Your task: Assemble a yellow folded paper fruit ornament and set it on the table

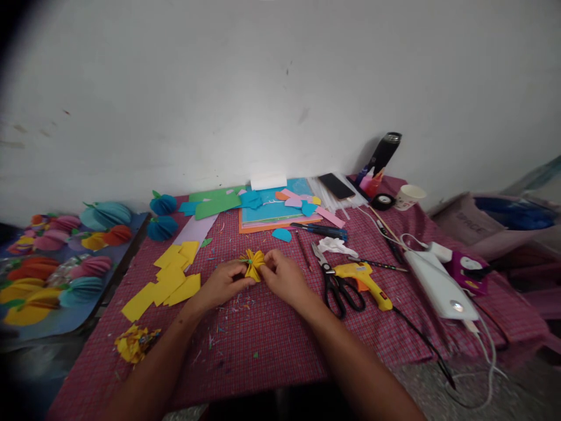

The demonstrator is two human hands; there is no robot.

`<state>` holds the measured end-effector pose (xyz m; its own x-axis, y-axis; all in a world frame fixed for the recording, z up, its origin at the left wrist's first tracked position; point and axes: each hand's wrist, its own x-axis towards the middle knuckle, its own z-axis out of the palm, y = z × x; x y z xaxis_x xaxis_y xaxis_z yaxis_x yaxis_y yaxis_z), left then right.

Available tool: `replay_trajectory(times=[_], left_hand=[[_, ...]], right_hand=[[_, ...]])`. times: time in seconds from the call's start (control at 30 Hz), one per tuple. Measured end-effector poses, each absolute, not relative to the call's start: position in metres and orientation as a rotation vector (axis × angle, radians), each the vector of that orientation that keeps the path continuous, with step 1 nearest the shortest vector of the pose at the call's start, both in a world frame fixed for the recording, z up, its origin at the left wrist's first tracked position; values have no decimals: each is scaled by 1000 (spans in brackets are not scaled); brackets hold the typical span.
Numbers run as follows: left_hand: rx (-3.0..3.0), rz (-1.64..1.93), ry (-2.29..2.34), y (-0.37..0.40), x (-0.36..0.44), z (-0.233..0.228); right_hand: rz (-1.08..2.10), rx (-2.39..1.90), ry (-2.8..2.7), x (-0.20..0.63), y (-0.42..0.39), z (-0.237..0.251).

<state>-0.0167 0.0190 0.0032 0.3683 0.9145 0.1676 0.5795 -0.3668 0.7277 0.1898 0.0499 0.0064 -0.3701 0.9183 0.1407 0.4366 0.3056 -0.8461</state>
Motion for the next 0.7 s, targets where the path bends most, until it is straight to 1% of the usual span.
replay_trajectory(times=[0.1, 0.3, 0.7], left_hand=[[2060, 775, 1292, 19, -17, 2], [2083, 774, 1292, 19, -16, 1], [2190, 776, 1219, 21, -12, -9]], right_hand=[[888, -1283, -1923, 187, 48, 4], [1014, -986, -2048, 187, 46, 1], [964, -930, -2131, 181, 43, -3]])
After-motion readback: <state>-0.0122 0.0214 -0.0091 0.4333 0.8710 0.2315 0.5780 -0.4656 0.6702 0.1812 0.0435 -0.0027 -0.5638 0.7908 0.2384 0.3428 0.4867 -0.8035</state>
